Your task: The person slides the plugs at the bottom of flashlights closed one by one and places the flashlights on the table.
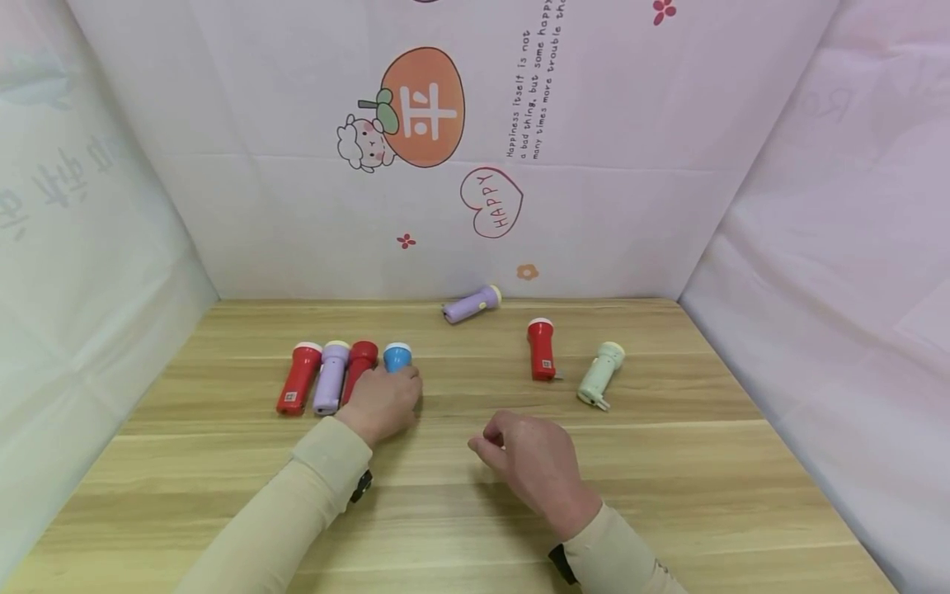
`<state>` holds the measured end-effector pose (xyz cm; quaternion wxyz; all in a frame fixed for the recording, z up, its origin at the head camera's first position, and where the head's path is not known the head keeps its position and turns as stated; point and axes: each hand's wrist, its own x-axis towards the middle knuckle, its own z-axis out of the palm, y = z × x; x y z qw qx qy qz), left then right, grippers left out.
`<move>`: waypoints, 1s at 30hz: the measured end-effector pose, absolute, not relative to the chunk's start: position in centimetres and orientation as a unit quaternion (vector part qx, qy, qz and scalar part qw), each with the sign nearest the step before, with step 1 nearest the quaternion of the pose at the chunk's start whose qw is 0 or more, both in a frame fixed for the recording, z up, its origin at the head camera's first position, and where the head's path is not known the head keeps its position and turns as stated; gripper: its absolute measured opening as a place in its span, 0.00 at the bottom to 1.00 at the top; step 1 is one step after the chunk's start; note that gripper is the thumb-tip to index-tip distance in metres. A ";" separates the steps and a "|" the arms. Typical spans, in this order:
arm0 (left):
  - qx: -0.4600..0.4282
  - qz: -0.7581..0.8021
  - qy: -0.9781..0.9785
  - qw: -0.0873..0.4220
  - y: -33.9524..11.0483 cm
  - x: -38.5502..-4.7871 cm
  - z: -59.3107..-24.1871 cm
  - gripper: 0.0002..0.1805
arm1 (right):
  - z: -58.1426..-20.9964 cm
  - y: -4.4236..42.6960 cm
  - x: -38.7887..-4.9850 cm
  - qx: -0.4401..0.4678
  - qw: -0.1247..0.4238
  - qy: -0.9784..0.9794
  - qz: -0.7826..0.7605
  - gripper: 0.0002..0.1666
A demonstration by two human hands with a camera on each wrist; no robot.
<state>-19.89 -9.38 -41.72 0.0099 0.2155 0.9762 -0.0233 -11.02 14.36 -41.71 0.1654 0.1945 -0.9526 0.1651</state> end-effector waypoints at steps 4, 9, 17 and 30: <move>0.215 -0.029 0.976 0.014 -9.5 -19.9 -41.8 0.20 | -41.7 14.3 -11.0 0.196 0.165 -0.952 0.166 0.13; 0.219 -0.043 0.975 0.010 -9.6 -19.9 -41.9 0.23 | -41.7 14.3 -11.0 0.197 0.166 -0.952 0.168 0.13; 0.224 -0.048 0.973 0.012 -9.8 -19.5 -41.9 0.22 | -41.6 14.3 -11.0 0.200 0.170 -0.951 0.165 0.13; 0.229 -0.059 0.971 -0.033 -9.9 -18.6 -41.6 0.12 | -41.5 14.2 -10.9 0.199 0.159 -0.952 0.170 0.12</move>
